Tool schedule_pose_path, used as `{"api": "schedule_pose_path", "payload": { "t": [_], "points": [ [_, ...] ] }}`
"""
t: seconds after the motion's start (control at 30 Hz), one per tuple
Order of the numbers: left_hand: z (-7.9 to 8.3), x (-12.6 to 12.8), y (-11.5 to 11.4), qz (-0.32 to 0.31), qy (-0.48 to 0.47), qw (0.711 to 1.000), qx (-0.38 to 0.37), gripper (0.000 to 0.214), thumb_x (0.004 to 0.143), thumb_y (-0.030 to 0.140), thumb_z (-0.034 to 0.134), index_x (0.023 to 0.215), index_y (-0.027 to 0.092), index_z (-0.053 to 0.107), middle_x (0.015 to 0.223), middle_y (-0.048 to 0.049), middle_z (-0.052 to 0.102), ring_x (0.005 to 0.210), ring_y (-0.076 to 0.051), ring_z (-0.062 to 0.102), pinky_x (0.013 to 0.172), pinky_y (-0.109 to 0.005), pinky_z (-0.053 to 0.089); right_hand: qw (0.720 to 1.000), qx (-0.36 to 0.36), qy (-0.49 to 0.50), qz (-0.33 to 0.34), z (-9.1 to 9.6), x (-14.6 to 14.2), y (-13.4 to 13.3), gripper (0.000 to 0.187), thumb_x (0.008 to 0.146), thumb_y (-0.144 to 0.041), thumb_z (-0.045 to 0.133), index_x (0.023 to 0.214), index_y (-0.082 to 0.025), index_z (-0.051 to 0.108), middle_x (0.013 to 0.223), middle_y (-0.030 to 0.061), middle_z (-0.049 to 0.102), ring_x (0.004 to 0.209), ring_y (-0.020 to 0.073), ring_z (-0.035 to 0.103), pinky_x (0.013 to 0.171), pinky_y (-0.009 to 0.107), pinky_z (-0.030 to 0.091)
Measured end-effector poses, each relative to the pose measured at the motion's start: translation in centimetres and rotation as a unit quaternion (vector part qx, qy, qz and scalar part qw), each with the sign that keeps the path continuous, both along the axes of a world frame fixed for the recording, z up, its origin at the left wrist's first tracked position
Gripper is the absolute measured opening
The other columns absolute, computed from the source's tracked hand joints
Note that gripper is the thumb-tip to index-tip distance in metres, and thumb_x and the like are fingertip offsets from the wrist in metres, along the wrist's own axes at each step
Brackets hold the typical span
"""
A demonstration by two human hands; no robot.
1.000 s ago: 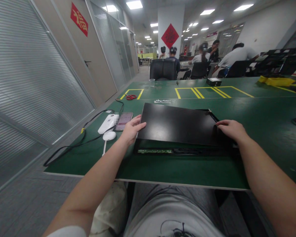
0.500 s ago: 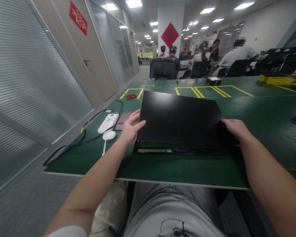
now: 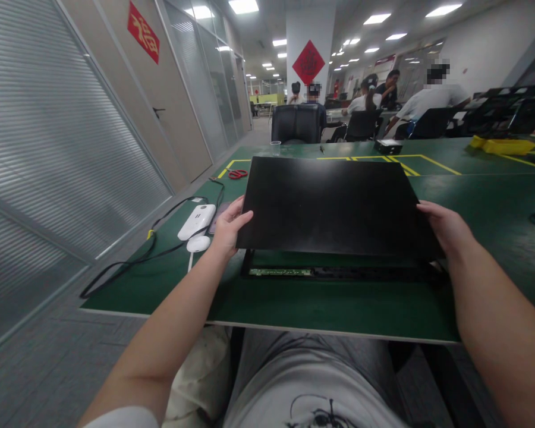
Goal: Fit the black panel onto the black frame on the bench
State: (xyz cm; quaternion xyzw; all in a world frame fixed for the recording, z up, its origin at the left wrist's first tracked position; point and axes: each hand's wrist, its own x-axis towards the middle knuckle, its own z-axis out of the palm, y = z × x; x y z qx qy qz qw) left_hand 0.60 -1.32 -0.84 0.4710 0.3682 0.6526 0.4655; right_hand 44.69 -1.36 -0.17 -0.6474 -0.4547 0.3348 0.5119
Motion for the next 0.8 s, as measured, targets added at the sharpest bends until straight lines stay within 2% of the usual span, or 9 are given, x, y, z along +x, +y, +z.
{"api": "schedule_pose_path", "payload": {
  "t": [0.03,0.1,0.2,0.27,0.37,0.53,0.67,0.73,0.8],
  "points": [
    [0.1,0.0,0.0,-0.005,-0.009,1.0,-0.005,0.048,0.06,0.024,0.082,0.108,0.02,0.074,0.134,-0.0075,0.063,0.128,-0.029,0.053,0.104,-0.036,0.046,0.997,0.007,0.072,0.019,0.5,-0.2,-0.4,0.048,0.081,-0.033,0.048,0.125,-0.021,0.063,0.102,0.0093,0.072,0.085,0.0252,0.069,0.079,0.038,0.054],
    [0.2,0.0,-0.1,-0.013,-0.022,1.0,-0.016,0.052,0.061,0.024,0.082,0.111,0.02,0.073,0.127,-0.0073,0.067,0.123,-0.028,0.058,0.101,-0.036,0.048,0.99,0.029,0.137,0.031,1.2,-0.5,-1.2,0.051,0.083,-0.036,0.047,0.131,-0.026,0.06,0.108,0.0081,0.072,0.092,0.027,0.068,0.084,0.041,0.052],
    [0.5,0.2,-0.4,-0.017,-0.032,0.999,-0.033,0.056,0.061,0.025,0.082,0.115,0.02,0.071,0.117,-0.0064,0.073,0.114,-0.027,0.064,0.097,-0.035,0.051,0.985,0.003,0.174,0.006,1.9,-0.8,-2.0,0.054,0.086,-0.038,0.042,0.135,-0.021,0.058,0.105,0.0121,0.072,0.096,0.0312,0.068,0.087,0.047,0.049],
    [0.5,0.3,-0.5,-0.018,-0.035,0.998,-0.041,0.057,0.06,0.025,0.082,0.115,0.02,0.07,0.112,-0.0061,0.074,0.11,-0.027,0.066,0.095,-0.035,0.052,0.985,-0.023,0.169,0.003,2.0,-0.8,-2.2,0.058,0.087,-0.039,0.035,0.136,-0.018,0.057,0.101,0.0149,0.072,0.098,0.0335,0.067,0.088,0.051,0.048],
    [0.5,0.2,-0.5,-0.029,-0.039,0.998,-0.048,0.059,0.06,0.026,0.082,0.117,0.019,0.07,0.106,-0.0061,0.076,0.107,-0.026,0.068,0.092,-0.035,0.053,0.99,-0.026,0.139,0.011,1.8,-0.7,-2.0,0.062,0.088,-0.041,0.029,0.137,-0.014,0.056,0.101,0.0174,0.071,0.1,0.0352,0.067,0.087,0.053,0.047],
    [0.5,0.2,-0.1,-0.059,-0.046,0.996,-0.045,0.055,0.063,0.029,0.078,0.117,0.017,0.07,0.106,-0.0067,0.076,0.106,-0.027,0.068,0.09,-0.034,0.053,0.988,-0.003,0.154,0.003,1.0,-0.1,-1.3,0.061,0.084,-0.044,0.037,0.131,-0.014,0.061,0.103,0.0166,0.072,0.094,0.035,0.067,0.086,0.051,0.049],
    [1.0,0.2,-0.1,-0.05,-0.049,0.995,-0.064,0.041,0.07,0.031,0.067,0.108,0.017,0.073,0.104,-0.0051,0.076,0.108,-0.03,0.066,0.087,-0.036,0.053,0.983,0.006,0.185,0.012,1.0,0.0,-1.3,0.062,0.085,-0.042,0.037,0.139,-0.016,0.055,0.113,0.0164,0.07,0.096,0.0336,0.067,0.086,0.05,0.049],
    [1.4,0.4,-0.3,-0.049,-0.057,0.994,-0.074,0.038,0.074,0.033,0.061,0.106,0.017,0.074,0.103,-0.0052,0.076,0.108,-0.031,0.065,0.087,-0.037,0.053,0.987,-0.001,0.161,0.021,1.1,0.0,-1.3,0.065,0.087,-0.042,0.03,0.142,-0.016,0.051,0.121,0.0167,0.067,0.1,0.0331,0.066,0.086,0.049,0.049],
    [1.7,0.5,-0.6,-0.073,-0.067,0.992,-0.08,0.041,0.077,0.038,0.056,0.107,0.016,0.074,0.104,-0.0071,0.076,0.109,-0.032,0.065,0.087,-0.039,0.052,0.991,0.006,0.131,0.019,1.1,0.0,-1.2,0.066,0.087,-0.043,0.025,0.141,-0.016,0.053,0.126,0.0163,0.064,0.103,0.0324,0.065,0.085,0.047,0.049]
  ]
}}
